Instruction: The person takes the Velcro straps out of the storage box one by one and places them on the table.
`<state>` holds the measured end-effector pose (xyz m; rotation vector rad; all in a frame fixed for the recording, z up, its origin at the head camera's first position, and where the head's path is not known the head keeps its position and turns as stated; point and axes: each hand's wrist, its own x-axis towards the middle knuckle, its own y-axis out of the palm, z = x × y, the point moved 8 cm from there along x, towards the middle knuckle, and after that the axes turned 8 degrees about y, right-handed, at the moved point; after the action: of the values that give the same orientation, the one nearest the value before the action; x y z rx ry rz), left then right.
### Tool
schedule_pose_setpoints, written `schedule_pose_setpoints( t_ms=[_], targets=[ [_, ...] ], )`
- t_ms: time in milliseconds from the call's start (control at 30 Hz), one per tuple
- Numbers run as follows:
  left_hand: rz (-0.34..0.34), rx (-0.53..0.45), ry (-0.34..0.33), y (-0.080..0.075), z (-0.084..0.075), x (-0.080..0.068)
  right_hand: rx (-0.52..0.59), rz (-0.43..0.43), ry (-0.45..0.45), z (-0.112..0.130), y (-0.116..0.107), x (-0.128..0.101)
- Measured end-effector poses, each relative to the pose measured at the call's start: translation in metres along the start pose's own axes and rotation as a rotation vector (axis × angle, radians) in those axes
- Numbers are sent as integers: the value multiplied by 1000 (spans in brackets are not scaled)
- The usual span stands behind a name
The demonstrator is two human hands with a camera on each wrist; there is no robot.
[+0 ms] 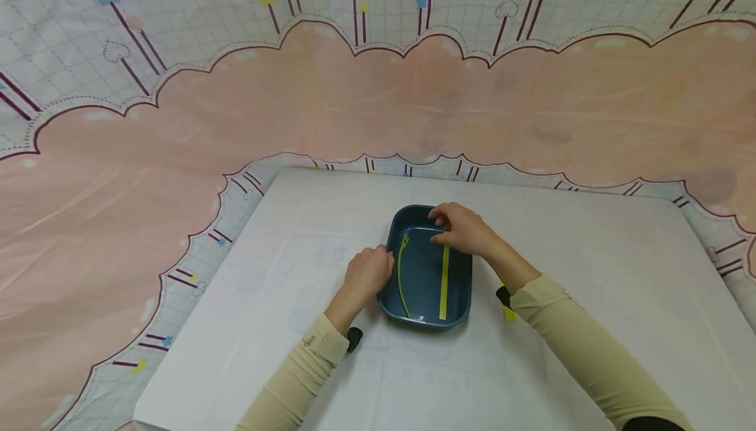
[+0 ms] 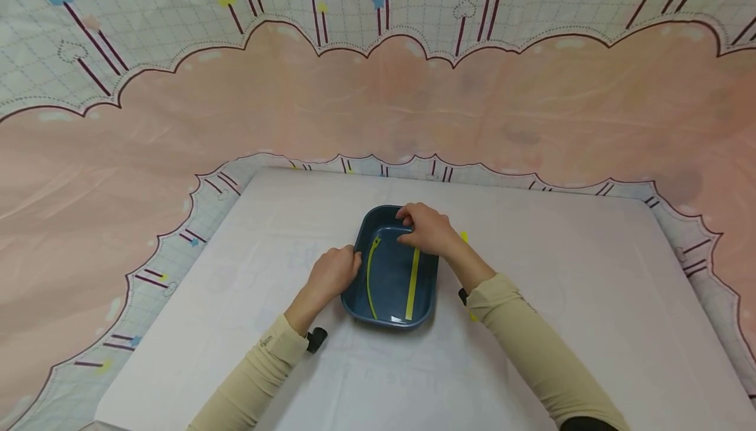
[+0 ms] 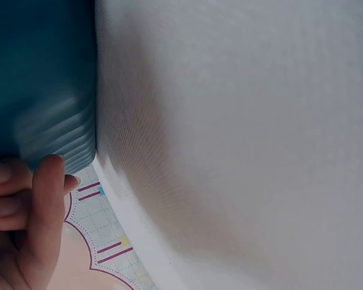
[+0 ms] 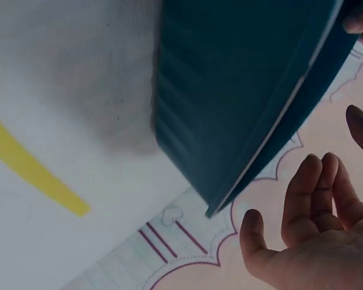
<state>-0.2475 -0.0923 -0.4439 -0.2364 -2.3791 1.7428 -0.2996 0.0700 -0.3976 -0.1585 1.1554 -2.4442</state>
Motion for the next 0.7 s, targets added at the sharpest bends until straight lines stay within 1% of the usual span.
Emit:
schedule_pose_setpoints(
  t_ms=[100,300,467,700],
  targets=[
    [10,-2,-10,1,1,1,-29,15,-31,5,7,5],
    [20,4,-19,2,2,2,-116,77,-61,12,25,13],
    [20,4,-12,2,1,2,-150,107,-36,13,36,19],
    [13,7,-4,1,0,1,-171,164,9,10,52,26]
  ],
)
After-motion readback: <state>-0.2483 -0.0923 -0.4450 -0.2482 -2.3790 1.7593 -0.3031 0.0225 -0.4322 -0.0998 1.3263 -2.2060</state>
